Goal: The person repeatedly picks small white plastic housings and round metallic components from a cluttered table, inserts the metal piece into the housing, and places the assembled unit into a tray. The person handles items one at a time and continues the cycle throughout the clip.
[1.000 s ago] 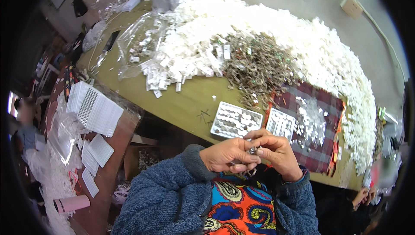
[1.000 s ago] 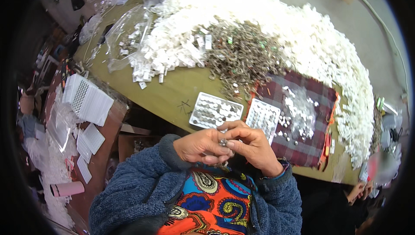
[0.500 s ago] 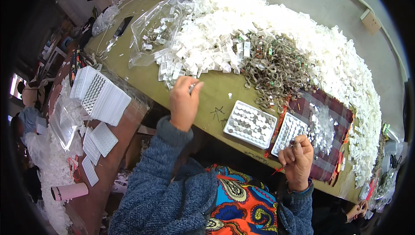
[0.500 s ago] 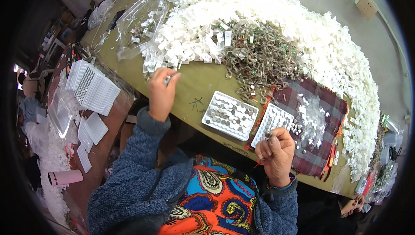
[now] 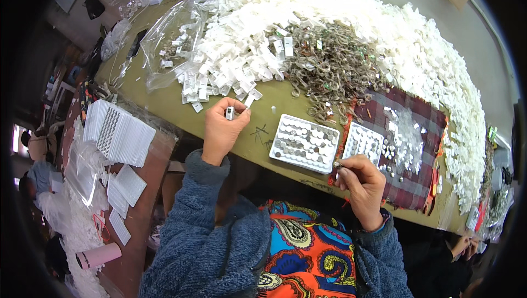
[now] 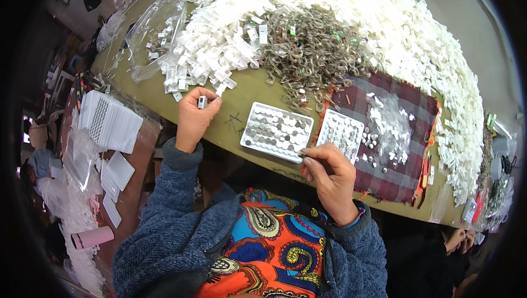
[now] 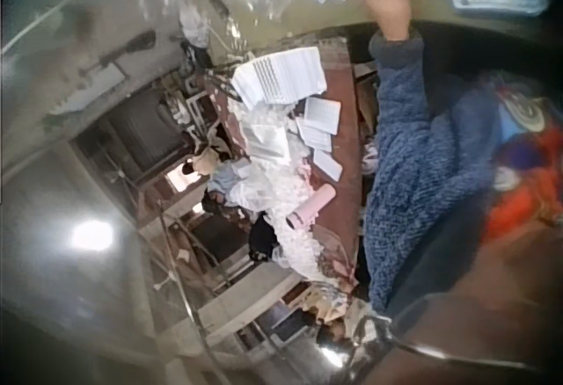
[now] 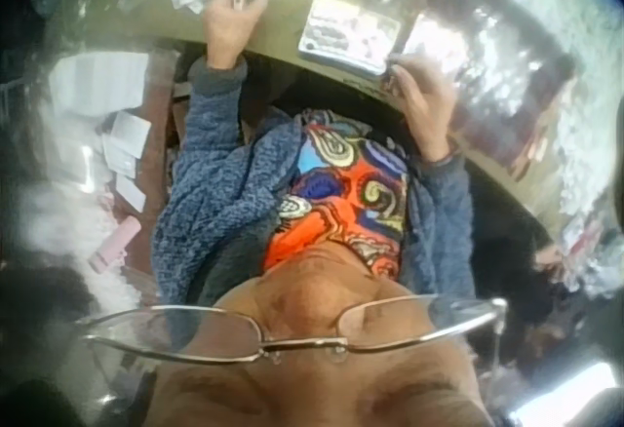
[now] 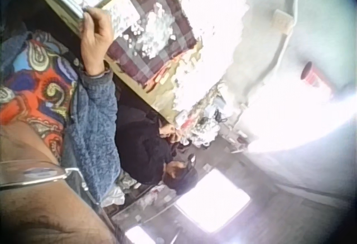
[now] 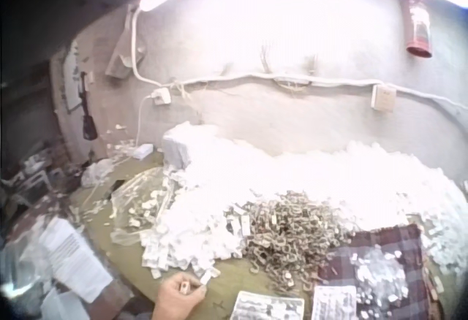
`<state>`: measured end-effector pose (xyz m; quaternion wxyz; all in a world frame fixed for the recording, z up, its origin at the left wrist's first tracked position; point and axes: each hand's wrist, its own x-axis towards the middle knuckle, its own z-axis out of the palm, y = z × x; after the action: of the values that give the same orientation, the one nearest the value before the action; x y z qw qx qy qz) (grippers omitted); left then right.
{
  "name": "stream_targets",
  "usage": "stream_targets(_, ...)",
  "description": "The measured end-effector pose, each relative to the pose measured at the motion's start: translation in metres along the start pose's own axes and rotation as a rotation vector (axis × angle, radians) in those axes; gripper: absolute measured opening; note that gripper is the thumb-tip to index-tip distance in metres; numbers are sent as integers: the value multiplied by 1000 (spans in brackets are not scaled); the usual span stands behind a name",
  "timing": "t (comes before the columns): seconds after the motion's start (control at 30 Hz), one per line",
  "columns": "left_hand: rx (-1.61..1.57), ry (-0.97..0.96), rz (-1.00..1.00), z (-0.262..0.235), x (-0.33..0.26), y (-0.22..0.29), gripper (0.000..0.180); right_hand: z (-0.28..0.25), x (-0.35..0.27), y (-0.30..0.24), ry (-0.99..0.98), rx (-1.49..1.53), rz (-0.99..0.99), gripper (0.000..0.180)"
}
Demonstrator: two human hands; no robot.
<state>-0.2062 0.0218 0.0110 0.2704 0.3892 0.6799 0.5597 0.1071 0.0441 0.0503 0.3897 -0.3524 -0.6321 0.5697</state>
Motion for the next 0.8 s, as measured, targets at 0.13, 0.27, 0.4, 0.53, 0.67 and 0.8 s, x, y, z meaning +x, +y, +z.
stream_targets(0.13,-328,-131,-212,6,-9,29,9,6,6,-5,-28,-123,-122,15)
stream_targets(0.27,-450,-394,-302,14,-37,65,8,14,10,-14,0,-195,-285,23)
stream_targets(0.4,-522,-646,-393,34,-61,85,9,21,15,-17,-23,-402,-617,29)
stream_targets(0.53,-765,-758,-597,47,-61,86,11,27,14,-10,66,-416,-627,27)
stream_targets(0.67,-1227,-737,-706,70,-77,79,22,26,7,-2,198,-278,-509,23)
stream_targets(0.8,-1092,-756,-564,86,-88,72,27,27,1,2,255,-151,-397,21)
